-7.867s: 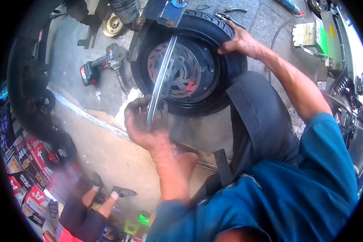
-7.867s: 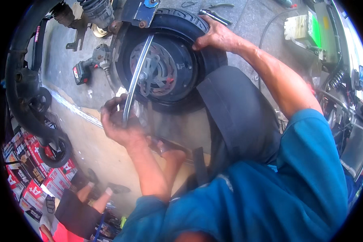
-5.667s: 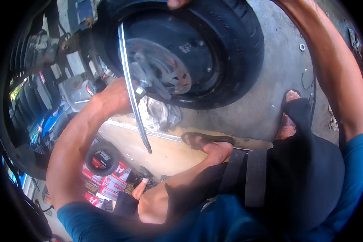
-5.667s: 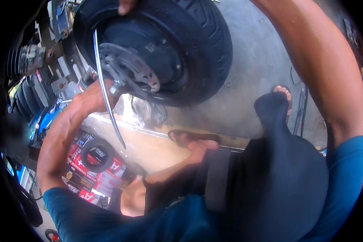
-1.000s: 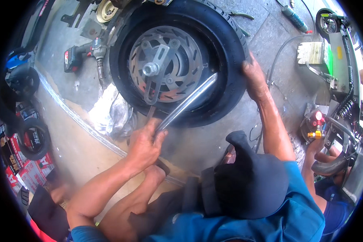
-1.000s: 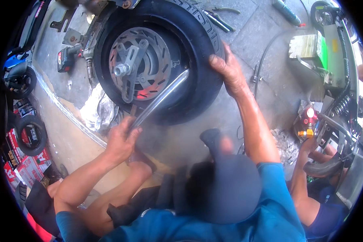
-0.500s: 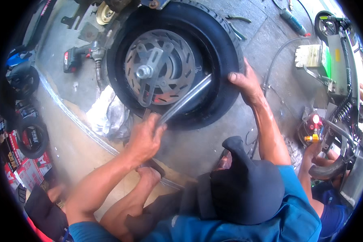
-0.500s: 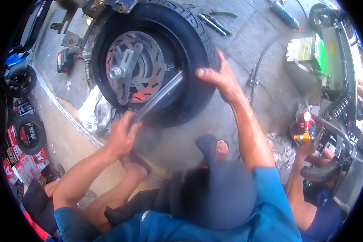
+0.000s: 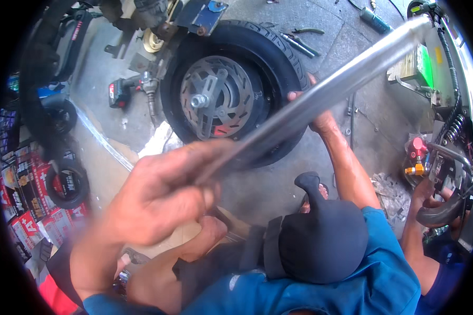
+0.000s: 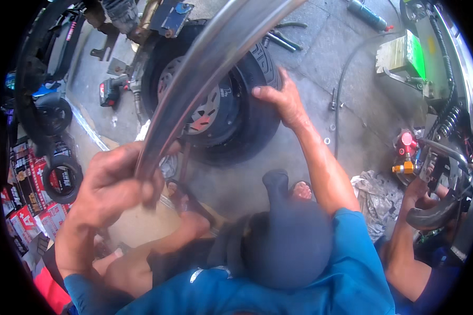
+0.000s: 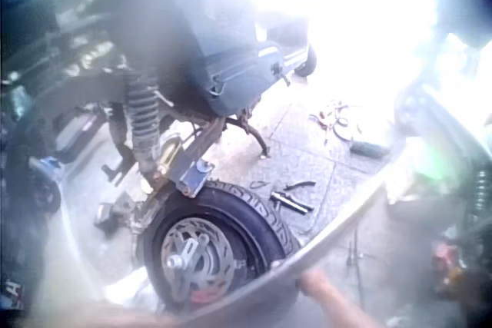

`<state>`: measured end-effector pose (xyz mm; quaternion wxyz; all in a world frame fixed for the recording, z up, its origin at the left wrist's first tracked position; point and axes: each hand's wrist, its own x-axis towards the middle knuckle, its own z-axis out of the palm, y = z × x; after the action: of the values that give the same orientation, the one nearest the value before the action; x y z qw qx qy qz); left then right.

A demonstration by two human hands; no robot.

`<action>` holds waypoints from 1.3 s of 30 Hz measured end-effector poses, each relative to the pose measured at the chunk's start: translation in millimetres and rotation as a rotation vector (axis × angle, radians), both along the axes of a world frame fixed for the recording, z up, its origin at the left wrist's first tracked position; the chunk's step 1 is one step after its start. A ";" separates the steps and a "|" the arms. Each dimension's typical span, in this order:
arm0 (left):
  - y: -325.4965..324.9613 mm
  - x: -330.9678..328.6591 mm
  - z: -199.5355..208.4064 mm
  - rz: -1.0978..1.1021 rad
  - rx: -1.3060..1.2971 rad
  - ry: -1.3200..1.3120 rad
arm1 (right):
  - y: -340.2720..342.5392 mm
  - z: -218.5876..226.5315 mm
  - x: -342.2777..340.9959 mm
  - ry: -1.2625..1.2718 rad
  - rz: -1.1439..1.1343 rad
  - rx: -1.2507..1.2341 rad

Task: The person uses a tire lever to pry the bead of a motorcycle tire off the rim. They repeatedly insert the lever between the tire and rim, rotate the wheel, and reposition the tool to work around the circumference.

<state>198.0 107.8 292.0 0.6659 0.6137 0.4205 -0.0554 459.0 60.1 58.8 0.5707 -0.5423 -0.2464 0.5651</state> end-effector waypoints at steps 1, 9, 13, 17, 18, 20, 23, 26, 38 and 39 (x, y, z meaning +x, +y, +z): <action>-3.5 4.4 -2.3 0.024 0.039 0.103 | -1.3 2.6 2.5 0.004 -0.013 0.012; -45.4 -55.5 -107.3 0.124 0.247 0.384 | 1.0 -3.7 4.2 -0.037 0.062 0.036; -47.4 -41.3 -132.6 0.096 0.425 0.384 | 0.6 -0.7 6.2 -0.052 0.069 -0.014; -37.9 -37.5 -148.9 0.131 0.381 0.283 | 1.3 -4.4 8.5 -0.091 0.094 0.034; -36.6 -37.5 -151.6 0.132 0.377 0.281 | 1.3 -4.4 8.4 -0.087 0.097 0.054; -34.9 -36.3 -156.4 0.129 0.270 0.273 | 0.1 -8.2 11.9 -0.104 0.103 0.048; -34.7 -26.4 -163.6 0.122 0.434 0.204 | 1.1 -0.9 9.5 -0.089 0.124 0.038; -38.2 -28.0 -166.4 0.155 0.503 0.220 | 1.5 1.7 2.7 -0.068 0.129 0.026; -25.4 -91.5 -80.0 0.228 0.147 -0.068 | 7.0 -18.4 7.3 -0.144 0.026 0.041; -29.9 -100.7 -82.4 0.175 0.240 -0.121 | 11.6 -18.7 4.9 -0.187 0.033 0.021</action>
<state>97.3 77.8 209.6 0.6140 0.6523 0.4351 0.0903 463.8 71.6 40.1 0.5417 -0.5826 -0.3133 0.5187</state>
